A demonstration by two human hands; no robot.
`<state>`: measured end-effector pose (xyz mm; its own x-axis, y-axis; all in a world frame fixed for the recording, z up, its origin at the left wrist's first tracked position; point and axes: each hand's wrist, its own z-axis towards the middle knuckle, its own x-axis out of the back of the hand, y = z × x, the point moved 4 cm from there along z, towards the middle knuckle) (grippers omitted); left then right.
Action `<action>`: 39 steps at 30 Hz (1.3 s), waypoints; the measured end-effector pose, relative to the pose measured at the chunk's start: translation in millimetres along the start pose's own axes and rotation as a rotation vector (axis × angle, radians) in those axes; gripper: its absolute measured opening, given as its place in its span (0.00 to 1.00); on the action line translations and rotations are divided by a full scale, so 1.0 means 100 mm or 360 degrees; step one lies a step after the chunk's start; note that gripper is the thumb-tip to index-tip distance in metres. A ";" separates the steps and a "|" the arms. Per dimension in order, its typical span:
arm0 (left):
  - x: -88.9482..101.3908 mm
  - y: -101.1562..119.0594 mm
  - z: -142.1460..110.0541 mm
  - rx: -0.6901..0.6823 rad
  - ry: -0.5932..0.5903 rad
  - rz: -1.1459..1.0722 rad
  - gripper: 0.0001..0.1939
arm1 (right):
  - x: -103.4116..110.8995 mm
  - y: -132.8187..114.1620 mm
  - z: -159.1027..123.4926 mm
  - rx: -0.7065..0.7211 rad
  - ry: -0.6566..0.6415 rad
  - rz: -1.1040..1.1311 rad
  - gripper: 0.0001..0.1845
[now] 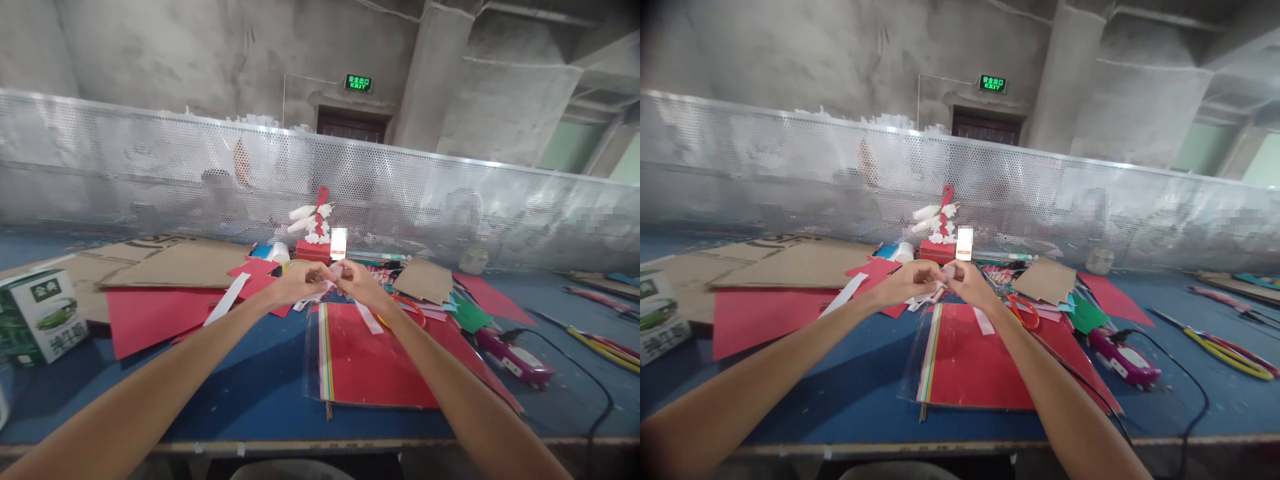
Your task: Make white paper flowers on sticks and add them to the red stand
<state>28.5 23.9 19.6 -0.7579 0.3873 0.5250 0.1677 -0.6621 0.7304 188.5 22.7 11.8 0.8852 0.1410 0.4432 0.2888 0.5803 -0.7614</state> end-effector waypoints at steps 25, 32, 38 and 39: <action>0.14 -0.15 0.04 0.0157 0.0426 -0.0065 0.11 | -0.14 0.00 0.00 -0.0127 -0.0173 0.0000 0.11; 0.15 -0.17 0.04 -0.0089 0.0231 0.0398 0.13 | -0.10 0.03 0.01 -0.0076 -0.0122 -0.0161 0.06; 0.16 -0.26 0.06 -0.0045 0.0249 0.0408 0.12 | -0.10 0.05 0.01 -0.0027 -0.0125 -0.0183 0.06; 0.16 -0.27 0.06 -0.0028 0.0252 0.0380 0.11 | -0.10 0.05 0.01 -0.0021 -0.0127 -0.0180 0.06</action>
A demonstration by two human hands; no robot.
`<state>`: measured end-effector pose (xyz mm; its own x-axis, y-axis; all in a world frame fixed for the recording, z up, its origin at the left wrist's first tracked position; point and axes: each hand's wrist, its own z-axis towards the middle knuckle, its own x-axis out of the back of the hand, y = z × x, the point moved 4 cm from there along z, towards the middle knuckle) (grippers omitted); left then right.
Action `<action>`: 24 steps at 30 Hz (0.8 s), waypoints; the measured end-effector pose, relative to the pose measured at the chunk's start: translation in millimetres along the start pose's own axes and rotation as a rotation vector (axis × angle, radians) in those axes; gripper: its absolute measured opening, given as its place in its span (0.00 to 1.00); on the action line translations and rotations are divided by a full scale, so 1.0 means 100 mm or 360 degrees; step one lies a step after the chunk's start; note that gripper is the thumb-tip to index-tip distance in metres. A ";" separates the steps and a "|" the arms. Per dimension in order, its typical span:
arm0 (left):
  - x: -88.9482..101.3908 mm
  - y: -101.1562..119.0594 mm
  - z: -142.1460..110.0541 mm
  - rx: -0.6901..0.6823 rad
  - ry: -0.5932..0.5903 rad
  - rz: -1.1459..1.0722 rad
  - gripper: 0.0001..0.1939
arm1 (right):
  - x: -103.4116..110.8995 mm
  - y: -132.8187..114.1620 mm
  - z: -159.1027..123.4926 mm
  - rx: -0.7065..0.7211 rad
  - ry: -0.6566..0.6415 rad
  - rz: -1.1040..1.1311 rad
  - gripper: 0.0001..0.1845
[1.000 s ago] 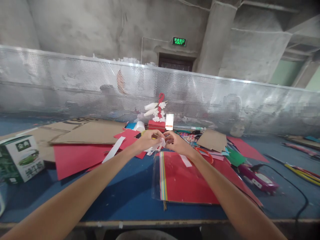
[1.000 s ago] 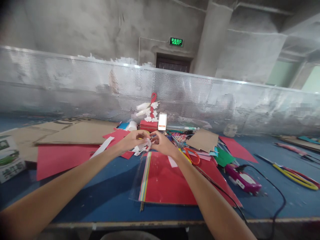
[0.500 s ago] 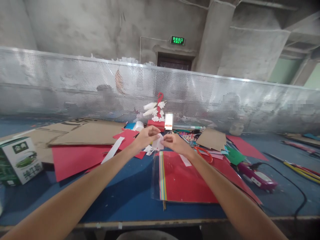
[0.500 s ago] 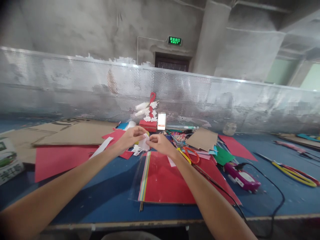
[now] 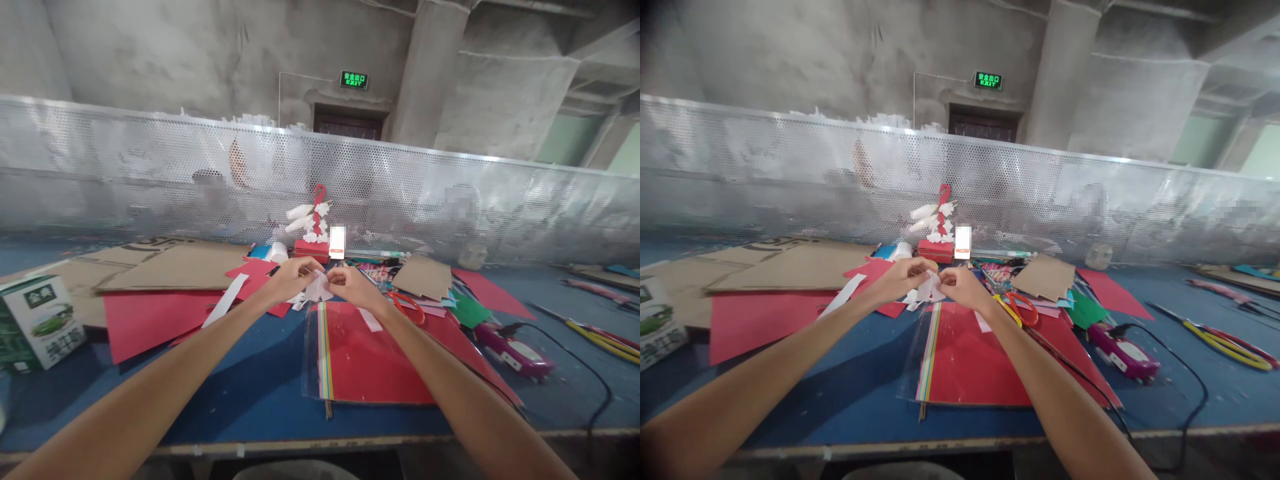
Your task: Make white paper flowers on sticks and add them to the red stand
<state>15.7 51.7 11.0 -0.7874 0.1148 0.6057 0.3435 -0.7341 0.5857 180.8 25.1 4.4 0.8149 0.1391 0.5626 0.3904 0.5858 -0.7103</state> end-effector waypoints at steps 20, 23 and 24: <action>-0.02 0.01 -0.01 0.0134 0.0128 -0.0141 0.06 | -0.08 -0.01 -0.01 -0.0095 -0.0118 0.0097 0.08; -0.03 0.04 -0.01 0.0121 0.0126 -0.0116 0.07 | -0.08 -0.02 -0.01 -0.0083 -0.0095 0.0060 0.11; -0.03 0.05 -0.01 0.0109 0.0125 -0.0122 0.07 | -0.08 -0.02 -0.01 -0.0066 -0.0094 0.0043 0.12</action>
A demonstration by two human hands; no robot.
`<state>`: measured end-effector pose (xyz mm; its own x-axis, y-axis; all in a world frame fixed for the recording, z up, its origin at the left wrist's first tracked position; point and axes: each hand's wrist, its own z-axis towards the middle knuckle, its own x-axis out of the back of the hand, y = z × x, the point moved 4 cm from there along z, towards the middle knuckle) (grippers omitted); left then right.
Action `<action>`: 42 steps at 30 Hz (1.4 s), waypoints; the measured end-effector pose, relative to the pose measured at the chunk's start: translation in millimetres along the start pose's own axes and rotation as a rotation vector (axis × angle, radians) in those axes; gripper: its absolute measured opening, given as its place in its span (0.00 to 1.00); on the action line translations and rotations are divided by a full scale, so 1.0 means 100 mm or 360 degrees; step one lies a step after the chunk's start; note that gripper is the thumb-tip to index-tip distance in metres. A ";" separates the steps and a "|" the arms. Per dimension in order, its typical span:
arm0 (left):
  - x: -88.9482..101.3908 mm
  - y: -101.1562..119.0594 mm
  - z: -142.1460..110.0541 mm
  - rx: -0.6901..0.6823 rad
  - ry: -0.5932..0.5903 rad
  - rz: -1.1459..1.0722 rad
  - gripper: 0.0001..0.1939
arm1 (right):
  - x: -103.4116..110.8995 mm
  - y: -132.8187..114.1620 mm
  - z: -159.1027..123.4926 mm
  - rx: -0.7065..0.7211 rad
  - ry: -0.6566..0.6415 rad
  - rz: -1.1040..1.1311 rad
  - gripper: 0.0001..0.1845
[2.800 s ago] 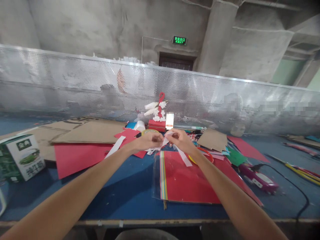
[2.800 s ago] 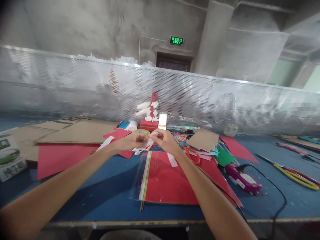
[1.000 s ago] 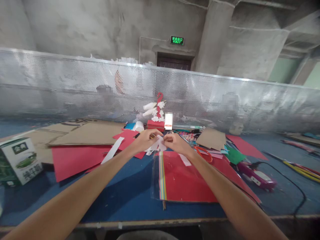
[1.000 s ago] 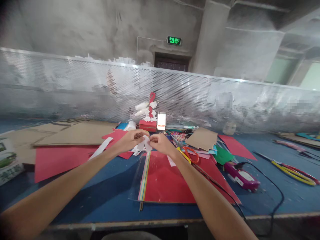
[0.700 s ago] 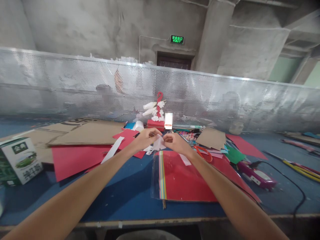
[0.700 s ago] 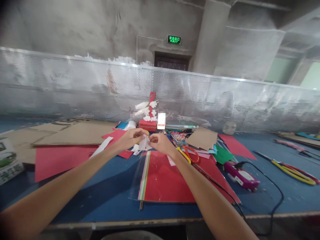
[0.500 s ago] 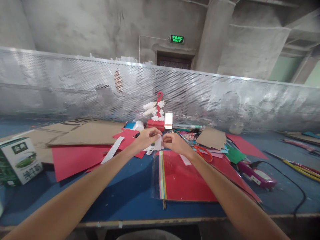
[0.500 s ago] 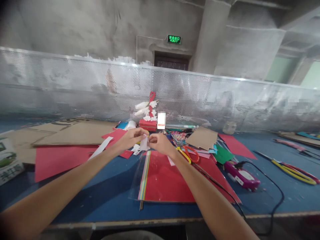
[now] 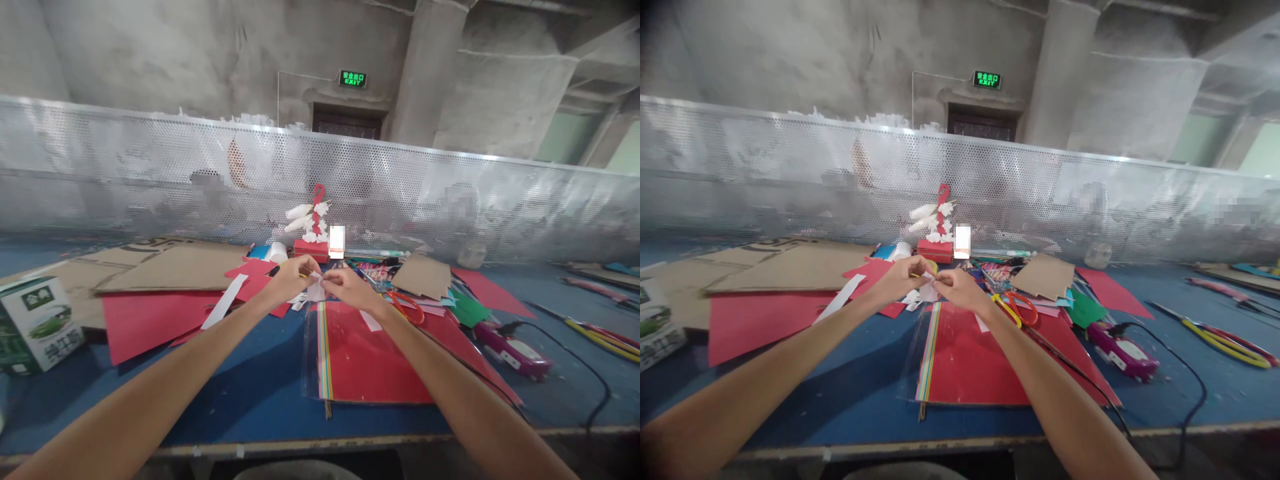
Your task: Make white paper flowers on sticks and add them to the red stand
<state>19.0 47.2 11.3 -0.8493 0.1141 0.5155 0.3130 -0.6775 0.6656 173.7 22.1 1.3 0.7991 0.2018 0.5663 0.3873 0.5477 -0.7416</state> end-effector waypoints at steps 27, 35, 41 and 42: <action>0.02 -0.03 0.01 -0.0021 -0.0032 0.0079 0.10 | 0.04 -0.01 -0.01 0.0035 0.0042 0.0017 0.06; 0.03 -0.01 0.01 -0.0029 -0.0004 -0.0028 0.08 | -0.01 -0.06 -0.02 0.0046 -0.0053 0.0079 0.08; 0.01 0.02 -0.01 0.0002 0.0016 -0.0063 0.08 | -0.04 -0.08 -0.03 0.0065 -0.0135 0.0114 0.07; 0.01 0.02 -0.01 0.0004 0.0015 -0.0069 0.08 | -0.04 -0.07 -0.03 0.0066 -0.0140 0.0119 0.08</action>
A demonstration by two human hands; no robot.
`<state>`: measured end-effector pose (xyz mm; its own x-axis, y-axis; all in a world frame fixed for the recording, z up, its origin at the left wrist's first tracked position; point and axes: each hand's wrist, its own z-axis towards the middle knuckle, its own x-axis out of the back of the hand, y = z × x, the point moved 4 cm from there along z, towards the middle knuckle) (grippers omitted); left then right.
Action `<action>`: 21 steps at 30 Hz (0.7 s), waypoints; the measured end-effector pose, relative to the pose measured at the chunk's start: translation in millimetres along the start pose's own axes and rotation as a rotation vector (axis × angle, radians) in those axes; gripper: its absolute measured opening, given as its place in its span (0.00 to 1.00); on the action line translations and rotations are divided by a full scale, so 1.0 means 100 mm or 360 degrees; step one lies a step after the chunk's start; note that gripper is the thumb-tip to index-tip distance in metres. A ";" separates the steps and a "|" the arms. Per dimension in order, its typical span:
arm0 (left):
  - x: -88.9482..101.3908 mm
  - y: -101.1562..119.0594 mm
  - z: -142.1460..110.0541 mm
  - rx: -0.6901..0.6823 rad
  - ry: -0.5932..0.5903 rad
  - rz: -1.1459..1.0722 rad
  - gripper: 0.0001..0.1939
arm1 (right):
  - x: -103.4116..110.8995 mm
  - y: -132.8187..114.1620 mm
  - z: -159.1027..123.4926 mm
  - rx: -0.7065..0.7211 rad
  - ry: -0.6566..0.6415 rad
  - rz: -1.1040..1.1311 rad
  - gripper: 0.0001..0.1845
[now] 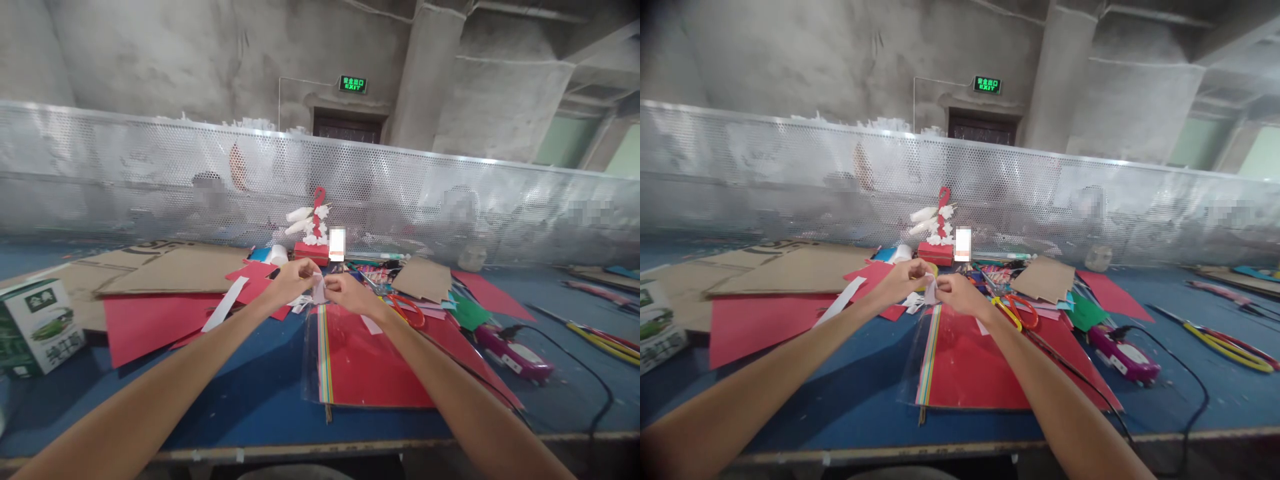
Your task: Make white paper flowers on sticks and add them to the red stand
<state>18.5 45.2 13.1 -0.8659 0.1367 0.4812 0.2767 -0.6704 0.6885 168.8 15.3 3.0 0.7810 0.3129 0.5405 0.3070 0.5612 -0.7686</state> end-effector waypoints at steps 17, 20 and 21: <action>-0.01 0.12 -0.04 0.0021 -0.0009 0.0110 0.10 | 0.09 0.04 0.00 -0.0110 0.0185 -0.0091 0.17; -0.01 0.11 -0.03 0.0032 -0.0016 0.0066 0.10 | 0.10 -0.01 -0.01 -0.0107 0.0186 -0.0097 0.16; -0.01 0.10 -0.03 0.0040 -0.0015 0.0060 0.09 | 0.10 -0.01 -0.01 -0.0108 0.0184 -0.0107 0.16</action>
<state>20.9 36.0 18.2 -0.8508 0.1184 0.5121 0.3197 -0.6567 0.6830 177.1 16.6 9.1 0.8137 0.1839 0.5515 0.3936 0.5239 -0.7554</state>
